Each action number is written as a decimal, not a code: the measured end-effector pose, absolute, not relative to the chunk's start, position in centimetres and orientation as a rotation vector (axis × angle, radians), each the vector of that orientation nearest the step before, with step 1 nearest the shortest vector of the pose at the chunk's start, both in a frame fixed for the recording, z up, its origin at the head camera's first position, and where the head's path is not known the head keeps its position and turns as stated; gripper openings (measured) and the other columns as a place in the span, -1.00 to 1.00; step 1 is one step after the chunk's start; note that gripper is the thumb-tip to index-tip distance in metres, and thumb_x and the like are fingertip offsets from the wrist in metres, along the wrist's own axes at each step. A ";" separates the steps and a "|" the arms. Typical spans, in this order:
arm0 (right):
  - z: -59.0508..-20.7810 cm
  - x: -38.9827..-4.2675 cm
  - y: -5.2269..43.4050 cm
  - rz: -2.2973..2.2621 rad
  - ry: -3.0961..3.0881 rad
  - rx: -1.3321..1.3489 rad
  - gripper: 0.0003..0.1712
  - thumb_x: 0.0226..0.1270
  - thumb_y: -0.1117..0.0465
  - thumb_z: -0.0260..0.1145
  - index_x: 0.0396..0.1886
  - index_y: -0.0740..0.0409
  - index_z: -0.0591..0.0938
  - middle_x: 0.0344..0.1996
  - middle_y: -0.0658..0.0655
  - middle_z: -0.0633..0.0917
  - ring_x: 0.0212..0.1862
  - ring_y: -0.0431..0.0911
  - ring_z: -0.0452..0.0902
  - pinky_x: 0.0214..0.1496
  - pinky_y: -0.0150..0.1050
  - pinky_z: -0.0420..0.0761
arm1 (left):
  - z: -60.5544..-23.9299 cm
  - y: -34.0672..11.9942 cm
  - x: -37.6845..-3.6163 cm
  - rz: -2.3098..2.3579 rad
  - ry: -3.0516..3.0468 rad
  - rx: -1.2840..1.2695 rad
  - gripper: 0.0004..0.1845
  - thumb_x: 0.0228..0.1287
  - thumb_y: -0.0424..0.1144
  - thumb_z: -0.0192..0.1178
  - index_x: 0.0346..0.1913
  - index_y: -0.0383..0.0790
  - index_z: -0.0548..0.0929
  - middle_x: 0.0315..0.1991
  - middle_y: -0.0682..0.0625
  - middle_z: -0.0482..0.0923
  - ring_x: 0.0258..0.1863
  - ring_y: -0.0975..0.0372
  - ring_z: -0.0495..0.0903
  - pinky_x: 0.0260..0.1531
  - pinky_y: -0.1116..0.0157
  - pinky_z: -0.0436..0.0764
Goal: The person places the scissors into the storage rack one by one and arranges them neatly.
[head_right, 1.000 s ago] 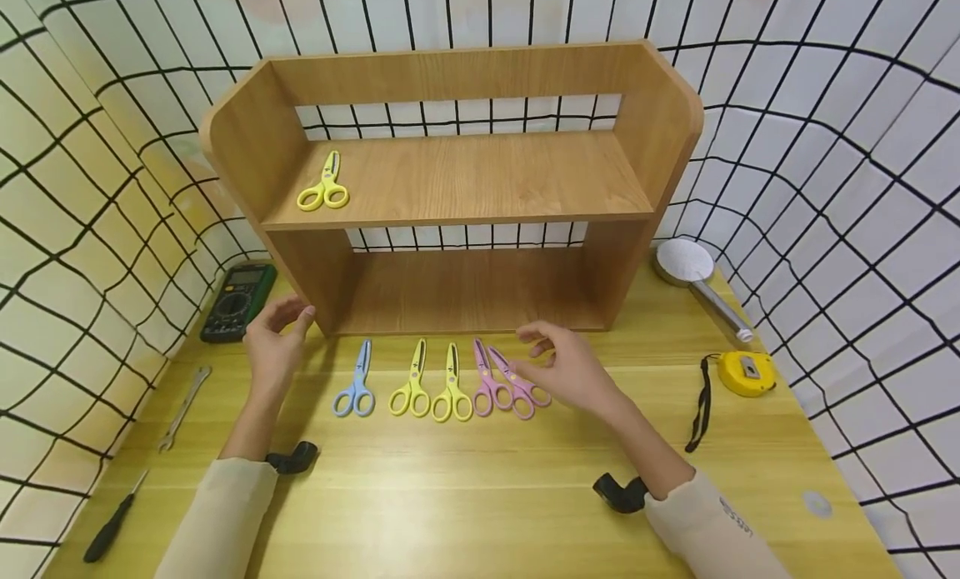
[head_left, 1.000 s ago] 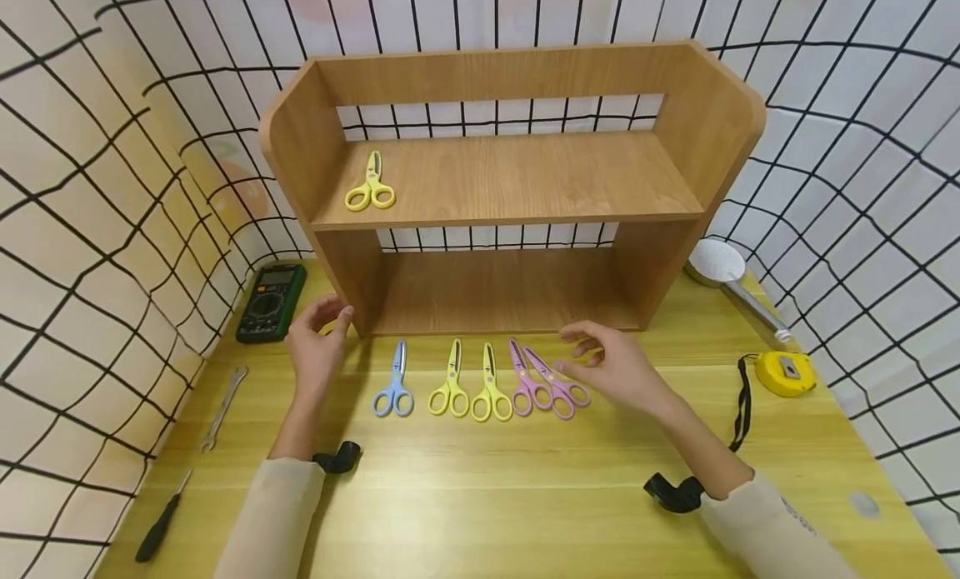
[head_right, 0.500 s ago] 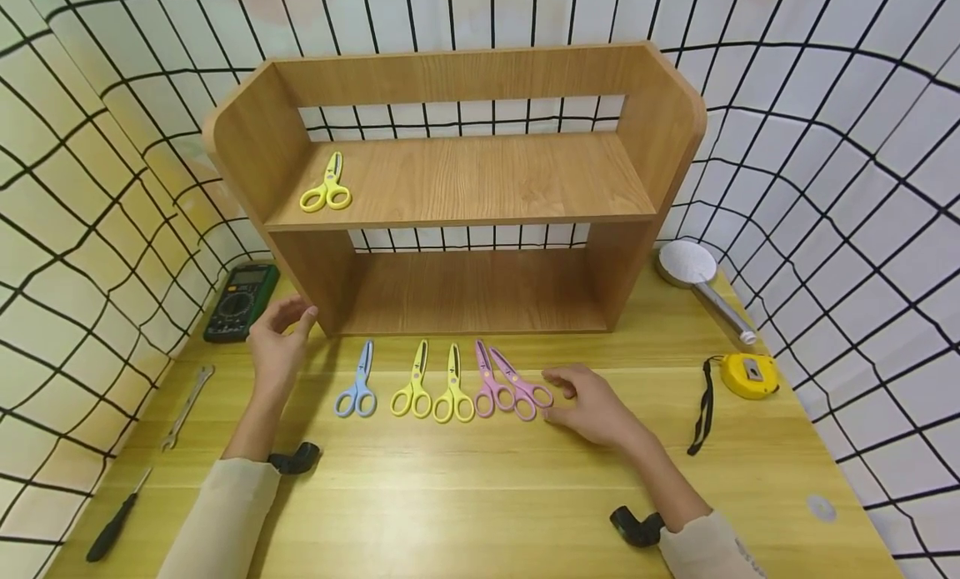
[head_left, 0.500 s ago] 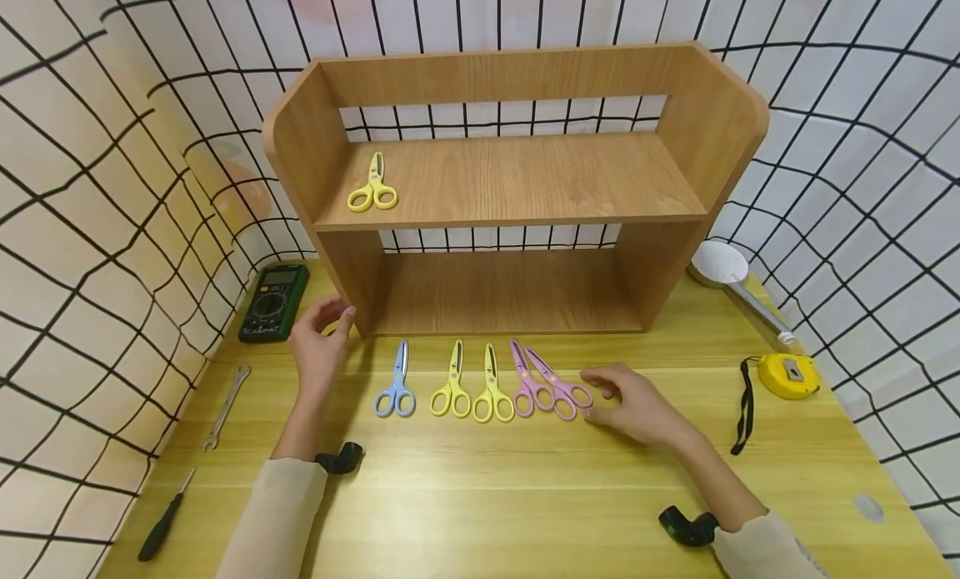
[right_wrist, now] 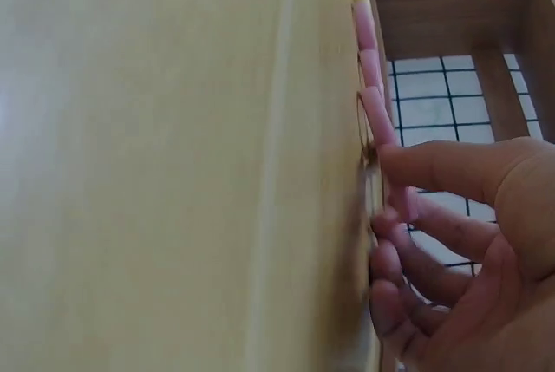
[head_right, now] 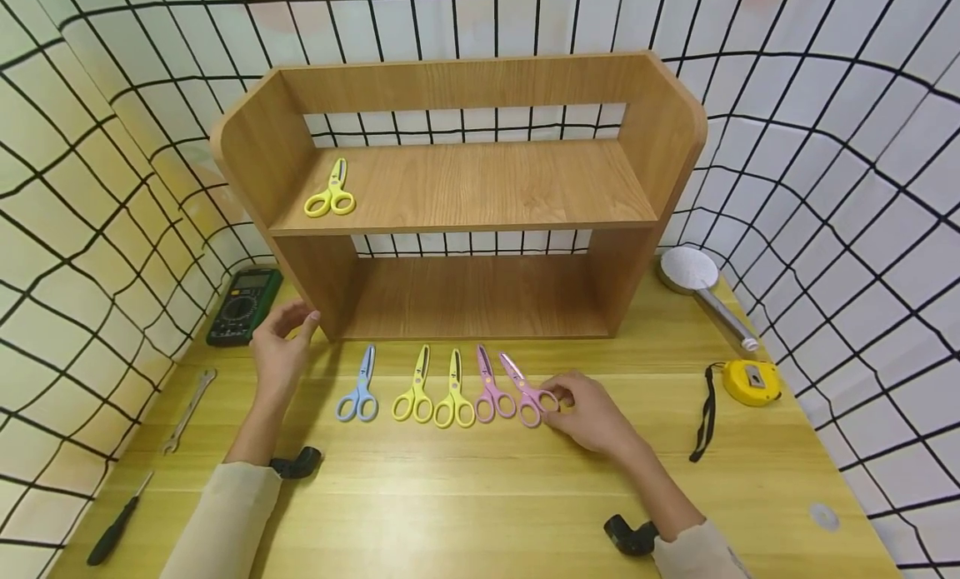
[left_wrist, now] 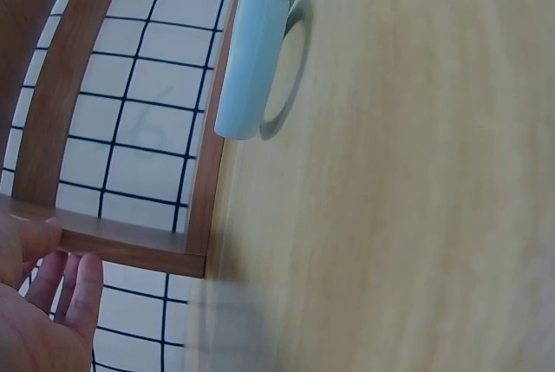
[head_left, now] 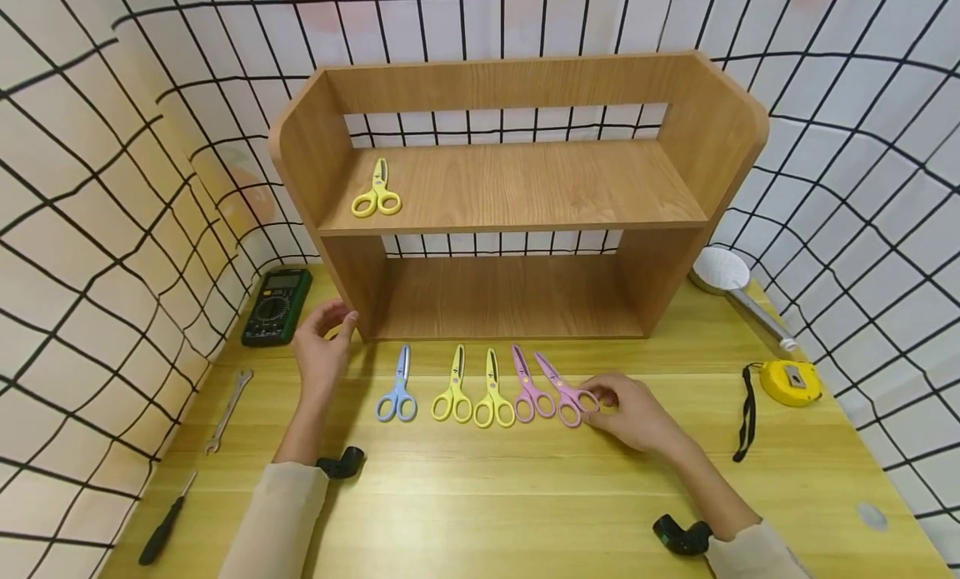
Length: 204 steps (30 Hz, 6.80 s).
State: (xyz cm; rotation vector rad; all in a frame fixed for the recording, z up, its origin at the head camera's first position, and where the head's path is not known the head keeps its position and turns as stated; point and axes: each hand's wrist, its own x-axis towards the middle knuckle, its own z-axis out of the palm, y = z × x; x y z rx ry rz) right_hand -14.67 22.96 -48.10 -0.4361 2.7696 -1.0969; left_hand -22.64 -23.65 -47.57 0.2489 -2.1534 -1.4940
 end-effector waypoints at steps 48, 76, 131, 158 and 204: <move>-25.5 -28.1 5.9 -1.755 2.731 -0.400 -0.58 0.30 0.13 0.54 0.10 0.17 0.70 -0.17 0.06 0.85 -0.22 -0.22 0.73 -0.30 -0.40 0.61 | -47.6 -23.5 -22.7 -1.485 -2.142 0.238 -0.72 0.35 -0.23 0.41 0.07 -0.19 0.73 -0.05 -0.11 0.77 -0.14 0.46 0.66 -0.22 0.57 0.60; -25.6 -29.1 4.4 -1.358 2.862 -0.548 -0.50 0.29 0.06 0.49 0.14 0.20 0.66 -0.05 0.10 0.67 -0.04 -0.08 0.56 -0.06 -0.25 0.58 | -47.5 -23.1 -22.9 -1.504 -2.131 0.210 -0.73 0.36 -0.22 0.40 0.06 -0.17 0.73 -0.07 -0.11 0.77 -0.15 0.46 0.66 -0.22 0.56 0.61; -49.2 -15.4 17.4 -1.272 2.622 -0.412 -0.40 0.19 0.20 0.59 0.20 0.30 0.63 -0.11 0.14 0.65 -0.24 -0.09 0.44 -0.20 -0.34 0.46 | -47.5 -23.6 -22.5 -1.496 -2.174 0.244 -0.70 0.39 -0.15 0.38 0.11 -0.15 0.72 -0.02 -0.08 0.76 -0.06 0.34 0.67 -0.11 0.47 0.62; -48.5 -14.6 16.7 -1.517 2.600 -0.201 -0.61 0.17 0.30 0.53 0.01 0.14 0.70 -0.46 -0.01 0.80 -0.37 -0.18 0.71 -0.30 -0.34 0.65 | -47.8 -23.6 -22.4 -1.508 -2.153 0.233 -0.69 0.38 -0.14 0.39 0.10 -0.17 0.72 -0.02 -0.09 0.76 -0.06 0.37 0.67 -0.14 0.55 0.60; -25.2 -29.1 9.1 -1.569 2.786 -0.258 -0.55 0.32 0.05 0.50 0.12 0.14 0.67 -0.17 0.07 0.85 -0.30 -0.23 0.64 -0.38 -0.39 0.48 | -47.8 -23.7 -22.8 -1.529 -2.131 0.234 -0.70 0.35 -0.16 0.41 0.08 -0.15 0.74 -0.03 -0.11 0.77 -0.11 0.41 0.67 -0.23 0.57 0.59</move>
